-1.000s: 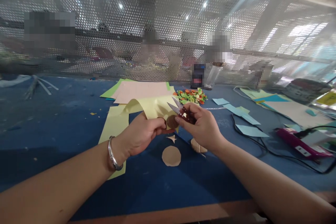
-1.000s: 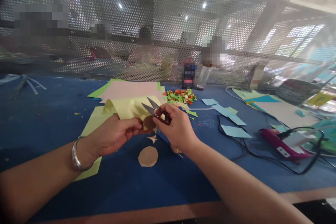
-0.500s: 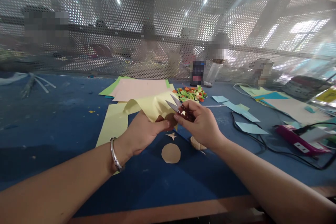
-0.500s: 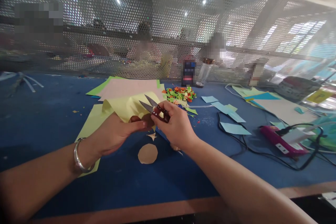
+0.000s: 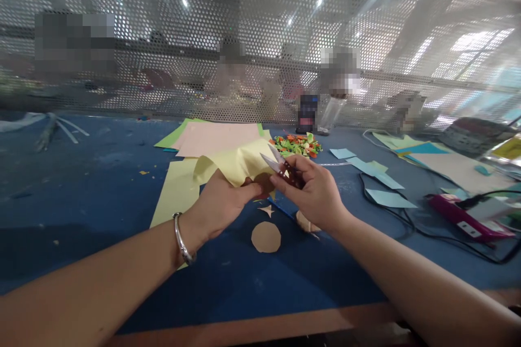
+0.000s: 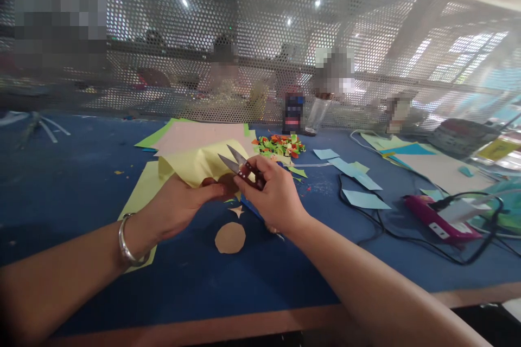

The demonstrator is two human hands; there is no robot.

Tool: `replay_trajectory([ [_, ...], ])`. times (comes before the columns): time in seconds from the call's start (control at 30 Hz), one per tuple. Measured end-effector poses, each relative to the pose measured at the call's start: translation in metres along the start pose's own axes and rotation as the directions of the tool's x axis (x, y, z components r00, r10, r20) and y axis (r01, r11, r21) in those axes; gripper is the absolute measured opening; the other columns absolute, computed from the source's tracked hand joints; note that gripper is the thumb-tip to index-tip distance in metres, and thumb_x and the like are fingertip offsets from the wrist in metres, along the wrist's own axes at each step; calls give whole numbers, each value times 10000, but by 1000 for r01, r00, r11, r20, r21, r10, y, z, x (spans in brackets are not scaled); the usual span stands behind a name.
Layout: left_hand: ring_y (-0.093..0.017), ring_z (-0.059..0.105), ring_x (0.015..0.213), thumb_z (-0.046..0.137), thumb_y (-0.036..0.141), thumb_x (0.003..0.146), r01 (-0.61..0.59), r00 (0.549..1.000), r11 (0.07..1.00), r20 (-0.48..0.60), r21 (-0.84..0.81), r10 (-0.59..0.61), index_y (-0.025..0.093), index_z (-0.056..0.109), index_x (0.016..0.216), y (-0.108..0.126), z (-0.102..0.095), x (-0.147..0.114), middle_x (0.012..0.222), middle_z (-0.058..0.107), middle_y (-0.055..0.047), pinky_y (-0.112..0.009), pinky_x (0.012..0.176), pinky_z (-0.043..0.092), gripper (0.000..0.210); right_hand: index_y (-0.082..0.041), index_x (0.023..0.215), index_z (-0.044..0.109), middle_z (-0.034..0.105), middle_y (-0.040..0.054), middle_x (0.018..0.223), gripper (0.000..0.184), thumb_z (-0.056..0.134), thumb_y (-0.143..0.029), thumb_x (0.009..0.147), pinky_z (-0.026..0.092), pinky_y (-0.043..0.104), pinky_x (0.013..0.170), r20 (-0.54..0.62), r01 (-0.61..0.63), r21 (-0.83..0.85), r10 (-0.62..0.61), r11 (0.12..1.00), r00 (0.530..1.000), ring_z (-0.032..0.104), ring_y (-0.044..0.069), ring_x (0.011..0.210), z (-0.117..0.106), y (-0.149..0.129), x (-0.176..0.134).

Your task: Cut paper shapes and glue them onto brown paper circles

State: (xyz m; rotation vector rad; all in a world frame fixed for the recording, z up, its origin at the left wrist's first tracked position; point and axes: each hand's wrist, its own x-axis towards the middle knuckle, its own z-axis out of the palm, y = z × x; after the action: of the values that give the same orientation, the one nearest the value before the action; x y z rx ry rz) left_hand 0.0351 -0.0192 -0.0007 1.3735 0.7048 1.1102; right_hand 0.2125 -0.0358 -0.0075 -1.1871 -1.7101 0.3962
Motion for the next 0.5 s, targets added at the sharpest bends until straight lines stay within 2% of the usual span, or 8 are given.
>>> replay_trajectory([
  [0.13,-187,717,821,784,119,673,45,992,988,-111,-149,-62,209,752,901,3,-1,3,913,769,-17,-341,829,597,248,-190,808,558,469,-47,670,171,666,-314,855,325,226,532,-30,5,-5,-5,1000,1000,398,95,569,-1,-1,0],
  [0.27,-184,708,757,795,112,661,4,987,976,-156,-218,-38,206,747,741,3,-1,5,738,734,9,-356,807,611,132,-191,791,549,459,-45,677,202,653,-335,886,336,241,581,-21,29,-57,-30,998,999,400,106,614,-1,1,-1],
  [0.43,-218,723,870,803,132,684,-46,991,967,-136,-252,12,222,756,816,-1,1,4,913,772,-11,-369,832,601,166,-199,787,515,451,-50,675,242,655,-364,896,334,248,590,-14,3,-30,-3,1000,1000,402,109,626,2,2,-2],
  [0.5,-222,717,885,814,132,661,-60,986,964,-167,-261,16,219,756,826,-1,2,4,924,773,-15,-365,826,594,195,-201,791,507,460,-52,674,256,667,-375,889,330,245,576,5,-6,-10,6,1000,1000,398,106,613,2,1,-2],
])
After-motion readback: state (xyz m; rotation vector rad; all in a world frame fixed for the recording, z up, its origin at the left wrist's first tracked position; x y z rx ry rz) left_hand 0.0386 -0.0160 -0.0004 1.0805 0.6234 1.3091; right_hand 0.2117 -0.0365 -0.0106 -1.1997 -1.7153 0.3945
